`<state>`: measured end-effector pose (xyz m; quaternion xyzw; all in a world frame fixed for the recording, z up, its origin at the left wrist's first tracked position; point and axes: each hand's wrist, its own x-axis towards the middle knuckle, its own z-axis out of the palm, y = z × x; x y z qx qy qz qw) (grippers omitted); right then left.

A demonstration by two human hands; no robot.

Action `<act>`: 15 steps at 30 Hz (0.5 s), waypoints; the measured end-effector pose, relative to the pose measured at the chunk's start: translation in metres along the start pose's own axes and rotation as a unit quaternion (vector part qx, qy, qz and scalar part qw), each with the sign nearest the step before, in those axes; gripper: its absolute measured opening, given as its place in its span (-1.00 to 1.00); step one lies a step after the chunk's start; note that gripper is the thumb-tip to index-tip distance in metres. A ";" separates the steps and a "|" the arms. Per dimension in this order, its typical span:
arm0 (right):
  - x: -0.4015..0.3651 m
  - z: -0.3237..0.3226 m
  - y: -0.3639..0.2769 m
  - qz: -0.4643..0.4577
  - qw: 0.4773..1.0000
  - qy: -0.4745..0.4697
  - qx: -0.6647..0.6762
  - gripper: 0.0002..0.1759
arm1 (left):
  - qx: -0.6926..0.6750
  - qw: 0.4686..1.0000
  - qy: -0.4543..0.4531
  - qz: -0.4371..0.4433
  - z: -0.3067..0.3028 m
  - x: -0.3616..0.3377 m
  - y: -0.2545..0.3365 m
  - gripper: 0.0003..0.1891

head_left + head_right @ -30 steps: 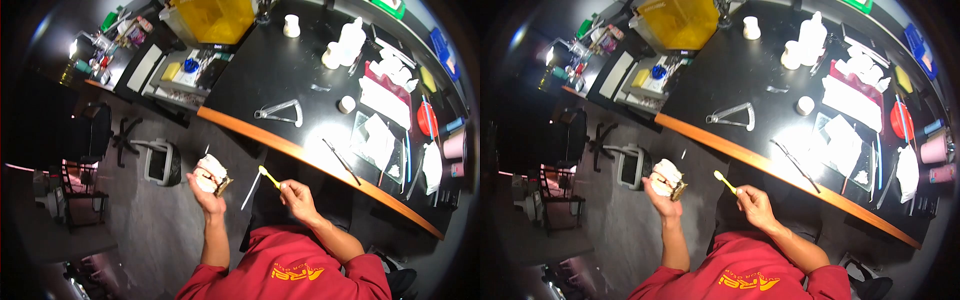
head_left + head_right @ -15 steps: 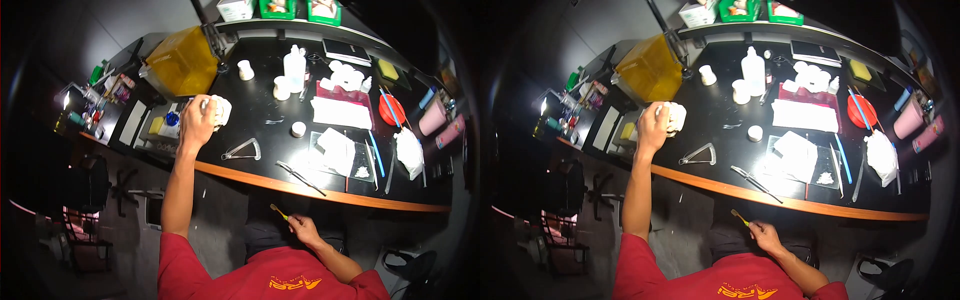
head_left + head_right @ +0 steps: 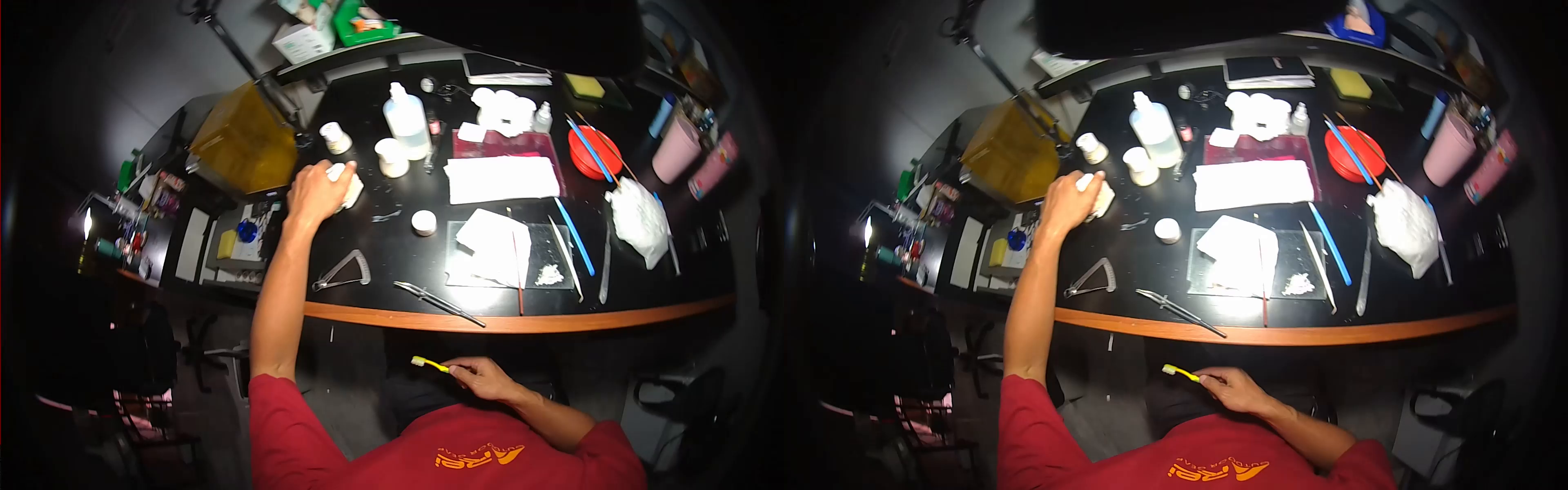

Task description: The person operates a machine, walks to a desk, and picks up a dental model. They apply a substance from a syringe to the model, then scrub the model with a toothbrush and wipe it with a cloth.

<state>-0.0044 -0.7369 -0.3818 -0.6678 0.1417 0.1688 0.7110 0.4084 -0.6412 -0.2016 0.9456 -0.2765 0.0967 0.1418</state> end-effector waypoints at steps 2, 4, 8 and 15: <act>-0.004 0.001 -0.012 -0.024 0.999 -0.029 -0.014 -0.61 | 0.019 1.000 -0.008 0.003 -0.002 -0.001 0.006 -0.34; -0.014 0.000 -0.037 -0.052 0.994 -0.068 -0.071 -0.60 | 0.045 0.999 -0.027 -0.001 -0.004 0.000 0.006 -0.30; -0.045 0.004 -0.111 -0.228 0.966 -0.052 -0.113 -0.61 | 0.108 0.993 0.045 0.022 -0.012 -0.016 0.011 -0.30; -0.041 -0.004 -0.212 -0.308 0.828 0.207 -0.421 -0.51 | -0.195 0.939 0.280 0.044 -0.029 -0.102 -0.009 -0.65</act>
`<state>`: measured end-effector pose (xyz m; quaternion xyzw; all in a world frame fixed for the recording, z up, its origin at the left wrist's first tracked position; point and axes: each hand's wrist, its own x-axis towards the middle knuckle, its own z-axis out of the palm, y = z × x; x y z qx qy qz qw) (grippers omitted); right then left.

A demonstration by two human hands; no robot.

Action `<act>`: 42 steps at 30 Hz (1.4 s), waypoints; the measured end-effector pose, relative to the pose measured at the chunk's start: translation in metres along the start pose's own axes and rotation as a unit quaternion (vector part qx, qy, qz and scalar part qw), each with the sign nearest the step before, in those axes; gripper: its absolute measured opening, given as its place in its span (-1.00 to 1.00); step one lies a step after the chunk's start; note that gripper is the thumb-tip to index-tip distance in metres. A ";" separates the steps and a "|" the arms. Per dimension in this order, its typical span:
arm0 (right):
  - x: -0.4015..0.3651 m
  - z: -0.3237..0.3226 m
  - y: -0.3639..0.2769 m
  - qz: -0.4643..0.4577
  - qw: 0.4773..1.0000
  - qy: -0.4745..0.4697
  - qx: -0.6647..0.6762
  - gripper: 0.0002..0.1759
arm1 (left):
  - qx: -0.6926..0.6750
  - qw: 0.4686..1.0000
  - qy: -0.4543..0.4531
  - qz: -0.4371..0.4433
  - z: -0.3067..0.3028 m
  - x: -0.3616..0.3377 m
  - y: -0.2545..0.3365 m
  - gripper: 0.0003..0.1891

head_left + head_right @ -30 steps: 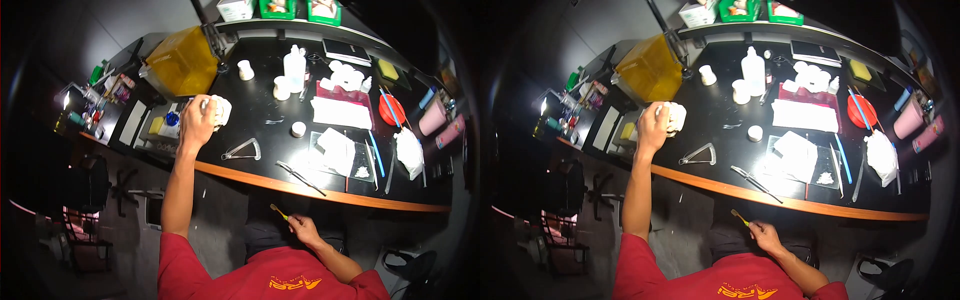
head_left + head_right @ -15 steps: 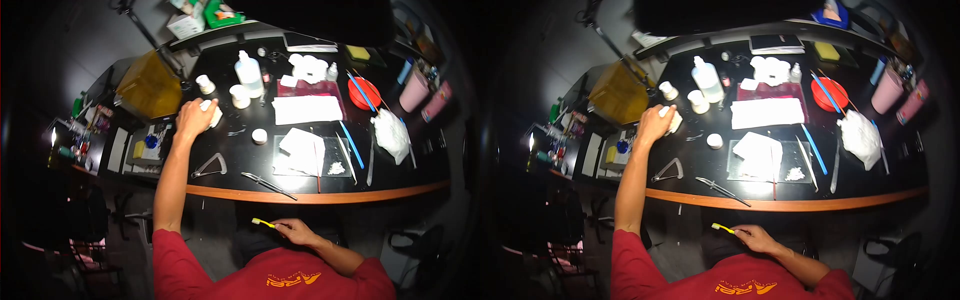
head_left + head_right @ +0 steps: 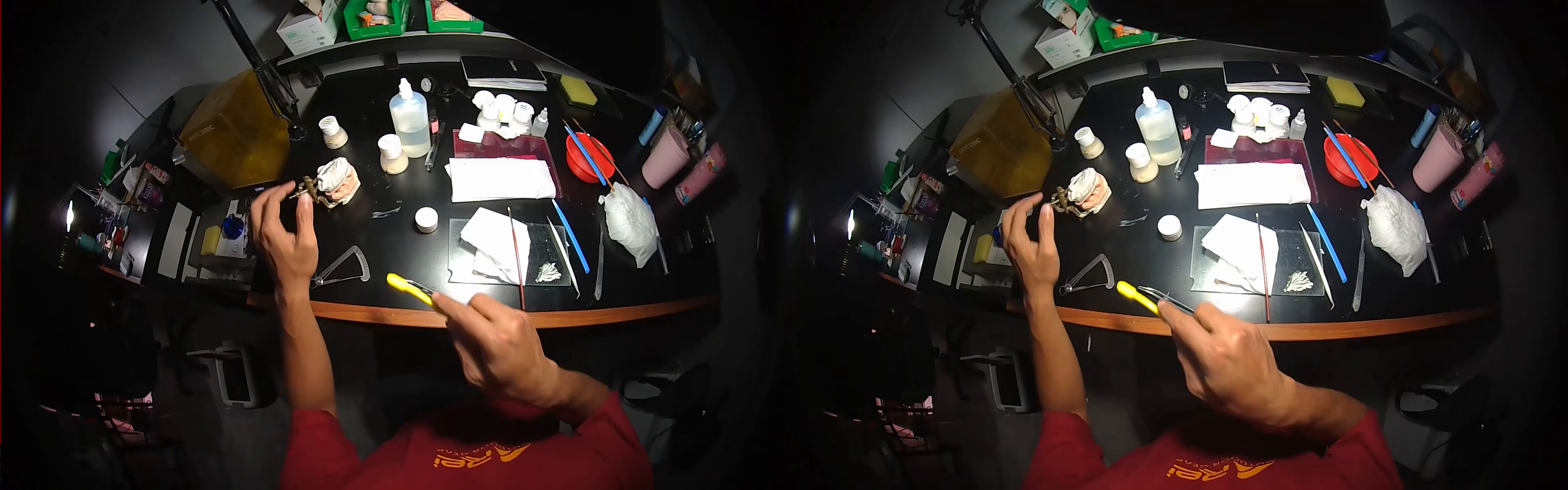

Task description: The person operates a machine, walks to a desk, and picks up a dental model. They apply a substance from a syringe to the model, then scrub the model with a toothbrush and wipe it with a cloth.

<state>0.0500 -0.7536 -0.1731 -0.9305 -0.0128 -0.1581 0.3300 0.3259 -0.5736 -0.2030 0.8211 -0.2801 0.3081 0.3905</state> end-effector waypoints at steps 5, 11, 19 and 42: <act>0.066 0.053 0.016 0.047 0.980 0.000 -0.192 -0.47 | 0.063 0.988 -0.049 -0.134 -0.011 -0.069 -0.027 -0.59; 0.110 0.106 0.022 0.050 0.977 -0.020 -0.208 -0.49 | 0.000 0.984 -0.068 -0.162 -0.015 -0.068 -0.033 -0.56; 0.108 0.095 0.020 0.082 0.968 -0.042 -0.234 -0.41 | -0.044 0.978 -0.083 -0.186 -0.020 -0.064 -0.025 -0.60; 0.046 0.022 0.043 0.254 0.879 0.038 0.402 -0.58 | -0.032 0.984 -0.088 -0.153 -0.019 -0.067 -0.028 -0.62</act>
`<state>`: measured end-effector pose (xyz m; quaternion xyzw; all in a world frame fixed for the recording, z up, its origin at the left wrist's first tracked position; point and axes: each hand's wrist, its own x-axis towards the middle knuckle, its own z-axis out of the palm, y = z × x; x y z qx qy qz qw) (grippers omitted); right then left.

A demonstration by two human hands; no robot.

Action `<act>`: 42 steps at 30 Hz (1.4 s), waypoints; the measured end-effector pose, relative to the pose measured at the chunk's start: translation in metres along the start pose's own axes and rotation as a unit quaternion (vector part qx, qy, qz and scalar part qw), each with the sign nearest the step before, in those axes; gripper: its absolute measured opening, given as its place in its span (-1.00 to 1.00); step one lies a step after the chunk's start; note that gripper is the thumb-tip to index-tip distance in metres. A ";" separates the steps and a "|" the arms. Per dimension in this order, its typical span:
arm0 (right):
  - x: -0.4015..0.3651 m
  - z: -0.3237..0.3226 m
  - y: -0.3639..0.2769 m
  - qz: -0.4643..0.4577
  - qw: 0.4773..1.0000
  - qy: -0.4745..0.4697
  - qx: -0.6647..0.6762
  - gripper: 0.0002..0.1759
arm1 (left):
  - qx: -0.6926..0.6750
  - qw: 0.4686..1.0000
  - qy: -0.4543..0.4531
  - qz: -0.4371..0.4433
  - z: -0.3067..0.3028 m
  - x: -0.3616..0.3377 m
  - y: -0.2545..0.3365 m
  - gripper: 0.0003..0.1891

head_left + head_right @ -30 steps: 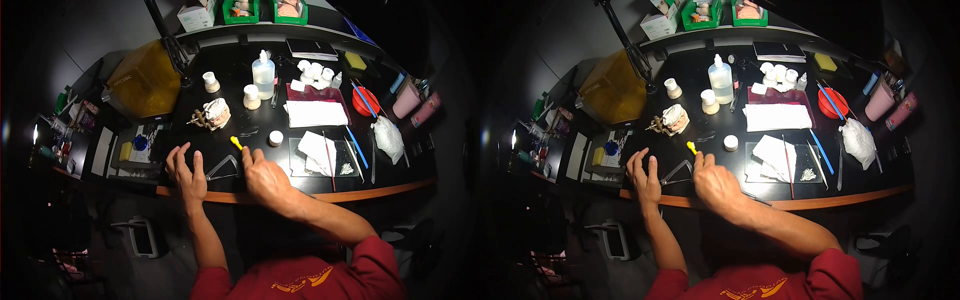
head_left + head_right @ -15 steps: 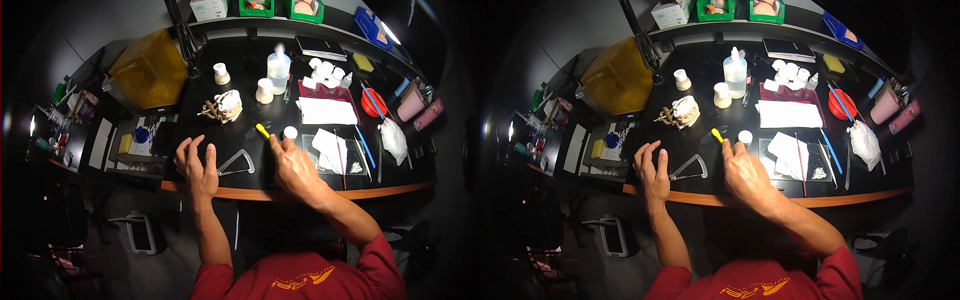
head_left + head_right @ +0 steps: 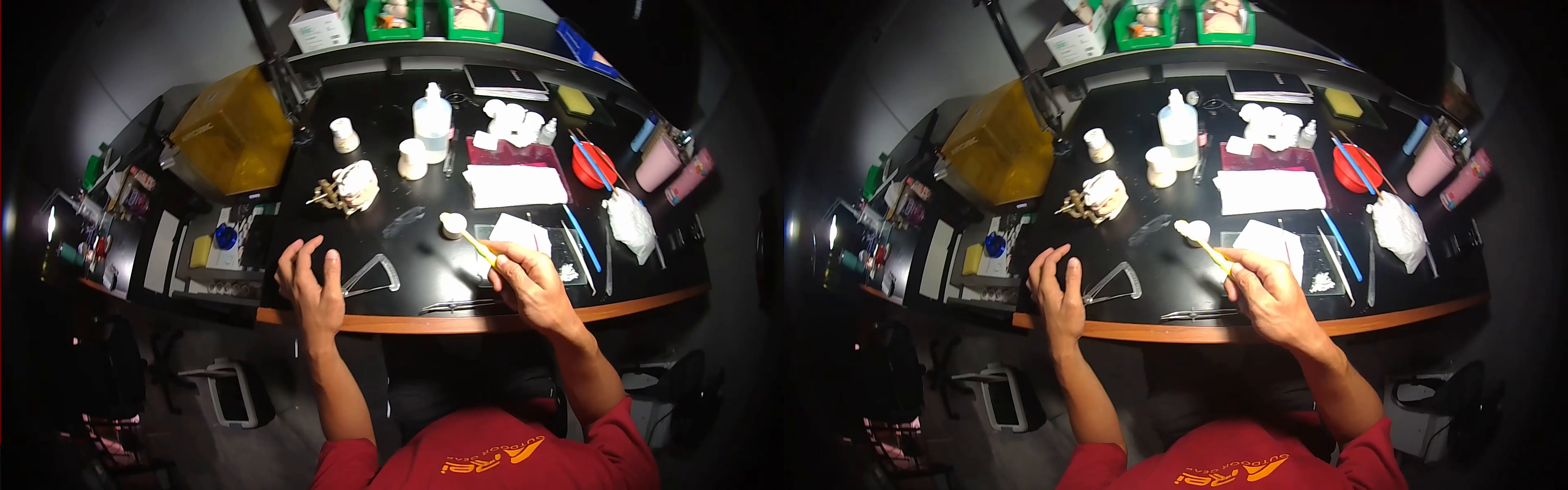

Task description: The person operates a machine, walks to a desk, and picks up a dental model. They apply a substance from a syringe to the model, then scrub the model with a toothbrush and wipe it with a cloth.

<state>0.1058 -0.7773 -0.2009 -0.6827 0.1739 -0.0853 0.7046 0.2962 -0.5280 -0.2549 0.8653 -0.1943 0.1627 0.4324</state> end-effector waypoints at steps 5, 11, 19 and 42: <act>-0.021 -0.018 -0.001 -0.013 1.000 0.011 -0.019 -0.58 | 0.010 1.000 -0.008 0.005 0.003 -0.001 -0.004 -0.62; -0.035 -0.029 -0.004 -0.055 0.996 0.042 -0.056 -0.58 | 0.030 0.999 -0.006 0.019 0.003 -0.001 -0.006 -0.66; -0.031 -0.147 -0.034 -0.235 0.827 0.394 -0.325 -0.73 | -0.003 1.000 -0.027 0.004 -0.001 -0.002 -0.004 -0.65; 0.035 -0.276 -0.010 -0.191 0.748 0.364 -0.520 -0.80 | 0.002 1.000 -0.028 0.000 0.003 -0.002 -0.004 -0.65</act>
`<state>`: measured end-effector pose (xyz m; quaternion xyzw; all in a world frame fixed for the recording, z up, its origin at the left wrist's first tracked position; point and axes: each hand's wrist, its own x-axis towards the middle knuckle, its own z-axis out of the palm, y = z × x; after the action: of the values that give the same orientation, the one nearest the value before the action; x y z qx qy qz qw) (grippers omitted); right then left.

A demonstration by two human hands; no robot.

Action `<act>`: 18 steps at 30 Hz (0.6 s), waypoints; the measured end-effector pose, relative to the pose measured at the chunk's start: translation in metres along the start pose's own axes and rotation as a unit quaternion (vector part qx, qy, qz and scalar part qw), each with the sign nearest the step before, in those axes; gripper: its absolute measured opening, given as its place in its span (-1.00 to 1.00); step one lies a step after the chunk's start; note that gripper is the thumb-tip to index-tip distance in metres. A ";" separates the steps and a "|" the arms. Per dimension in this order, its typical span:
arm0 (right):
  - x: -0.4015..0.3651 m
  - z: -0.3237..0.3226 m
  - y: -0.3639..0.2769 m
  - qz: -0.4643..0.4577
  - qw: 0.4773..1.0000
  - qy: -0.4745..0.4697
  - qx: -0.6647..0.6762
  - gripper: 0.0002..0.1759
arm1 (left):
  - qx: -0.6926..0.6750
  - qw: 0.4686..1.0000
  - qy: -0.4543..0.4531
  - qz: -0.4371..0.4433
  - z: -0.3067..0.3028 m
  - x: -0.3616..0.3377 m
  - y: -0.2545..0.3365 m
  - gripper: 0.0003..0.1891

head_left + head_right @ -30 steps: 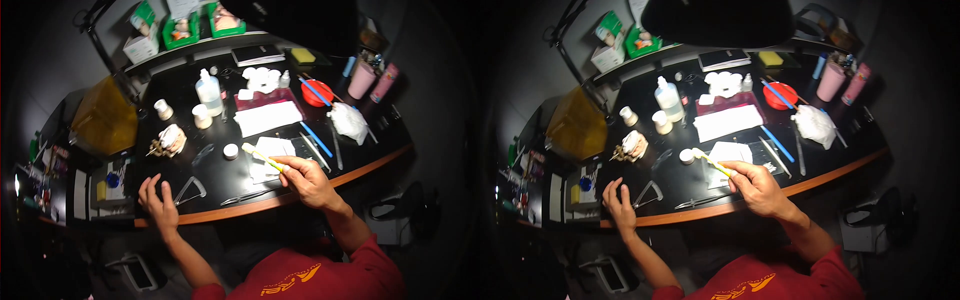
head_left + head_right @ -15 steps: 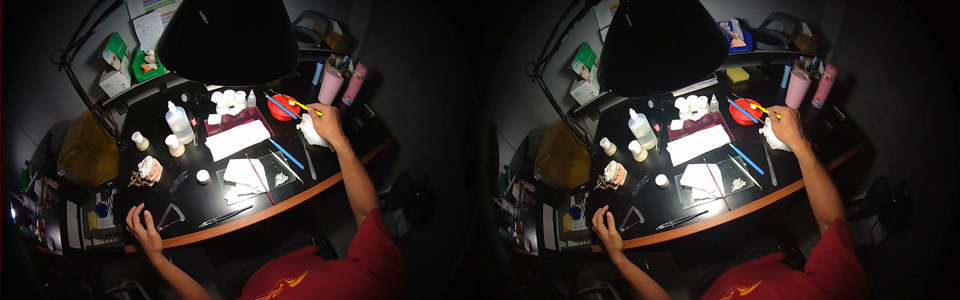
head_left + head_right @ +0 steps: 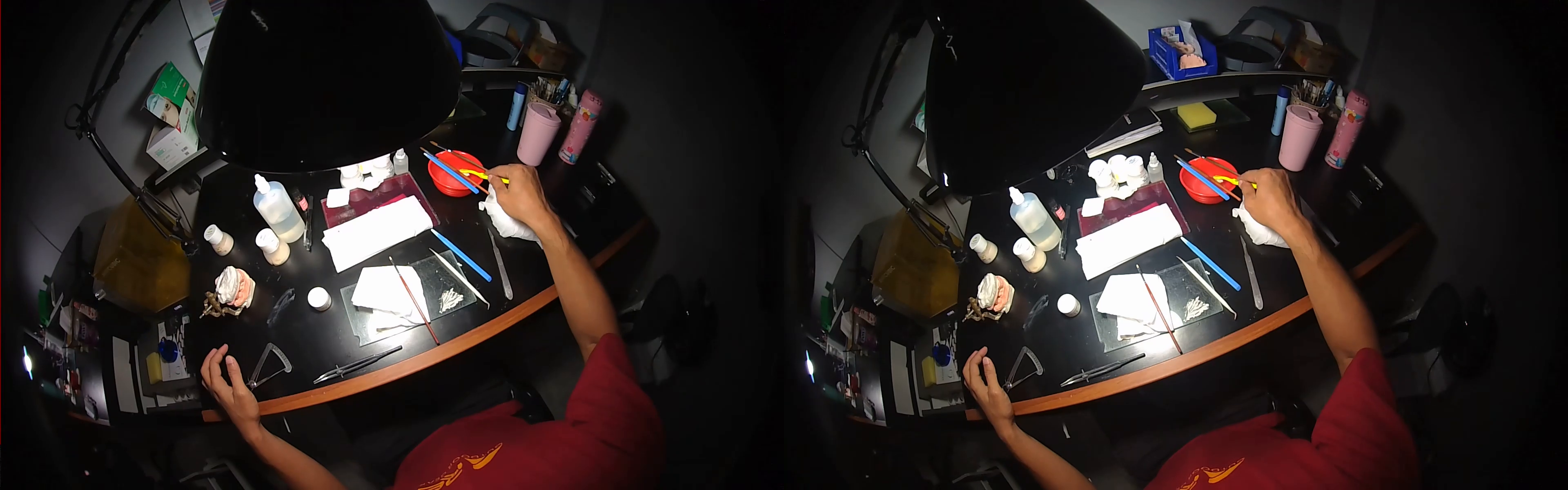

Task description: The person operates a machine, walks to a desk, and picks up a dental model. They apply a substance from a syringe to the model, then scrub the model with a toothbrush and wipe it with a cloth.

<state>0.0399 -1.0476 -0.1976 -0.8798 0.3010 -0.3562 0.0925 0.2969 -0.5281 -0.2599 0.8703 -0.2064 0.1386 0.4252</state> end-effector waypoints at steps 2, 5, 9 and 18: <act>0.001 0.000 0.000 0.010 1.000 -0.014 0.007 -0.80 | 0.008 1.000 0.000 0.003 -0.001 -0.001 -0.002 -0.65; 0.004 0.000 -0.001 0.034 0.999 -0.024 0.007 -0.79 | 0.022 1.000 0.003 0.010 -0.001 0.000 -0.001 -0.64; 0.005 -0.005 -0.007 0.071 0.997 -0.036 0.013 -0.76 | 0.009 1.000 0.008 0.006 -0.002 -0.002 -0.001 -0.66; -0.001 -0.021 -0.004 0.080 0.994 0.037 0.063 -0.75 | -0.066 0.987 0.105 0.102 0.001 -0.003 -0.001 -0.82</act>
<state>0.0270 -1.0427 -0.1809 -0.8316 0.3506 -0.3980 0.1647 0.2947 -0.5277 -0.2630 0.7953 -0.2570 0.2573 0.4850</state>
